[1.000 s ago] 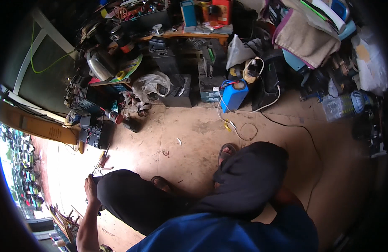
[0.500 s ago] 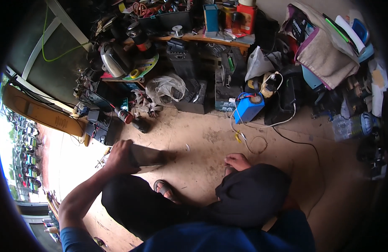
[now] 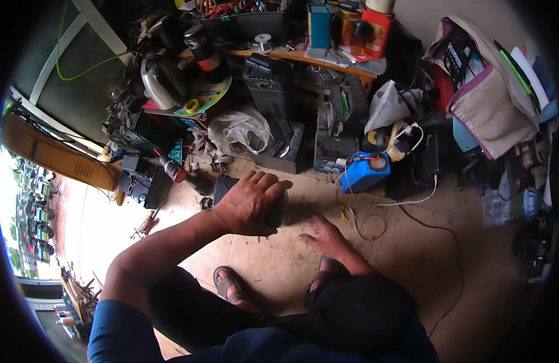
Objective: The person uses a power drill to unscrew and open a black plastic casing, then handles a battery unit and power adapter from a cluttered workspace.
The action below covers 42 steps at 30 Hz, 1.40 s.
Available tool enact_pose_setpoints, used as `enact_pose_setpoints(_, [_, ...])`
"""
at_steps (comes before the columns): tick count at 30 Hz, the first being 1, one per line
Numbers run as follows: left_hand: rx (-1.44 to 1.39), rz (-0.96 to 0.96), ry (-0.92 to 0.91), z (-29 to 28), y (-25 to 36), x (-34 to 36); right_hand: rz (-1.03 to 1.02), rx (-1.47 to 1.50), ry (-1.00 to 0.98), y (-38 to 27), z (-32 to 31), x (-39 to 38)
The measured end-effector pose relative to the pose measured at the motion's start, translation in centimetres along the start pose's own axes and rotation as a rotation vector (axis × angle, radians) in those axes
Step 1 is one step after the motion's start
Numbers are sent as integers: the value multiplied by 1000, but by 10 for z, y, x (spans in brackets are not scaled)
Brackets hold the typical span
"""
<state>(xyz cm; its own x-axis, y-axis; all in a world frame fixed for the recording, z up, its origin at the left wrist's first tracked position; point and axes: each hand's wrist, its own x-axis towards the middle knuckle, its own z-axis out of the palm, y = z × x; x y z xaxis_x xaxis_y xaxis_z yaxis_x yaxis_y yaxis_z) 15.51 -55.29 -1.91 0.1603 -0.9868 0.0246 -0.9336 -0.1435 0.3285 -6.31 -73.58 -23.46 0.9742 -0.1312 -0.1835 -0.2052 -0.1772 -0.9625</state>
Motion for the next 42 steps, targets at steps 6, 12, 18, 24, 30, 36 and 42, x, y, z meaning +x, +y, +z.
enact_pose_setpoints(6, [25,-108,-47,1,-1,-15,-197,-306,61,-74,-18,8])
enact_pose_setpoints(12, [72,3,33,7,4,-19,-481,-382,-6,-131,-8,38])
enact_pose_setpoints(18, [94,-169,114,-9,-12,-47,-505,-374,32,-120,8,46])
enact_pose_setpoints(24, [-257,-619,215,-2,-58,-92,-664,-351,80,-144,-1,60])
enact_pose_setpoints(30, [-1001,-907,134,6,-59,-78,-664,-360,-19,-149,2,84])
enact_pose_setpoints(36, [-716,-841,-26,6,-79,-82,-694,-275,114,-140,20,72])
enact_pose_setpoints(42, [-849,-925,-124,-16,-77,-64,-692,-322,133,-134,5,67])
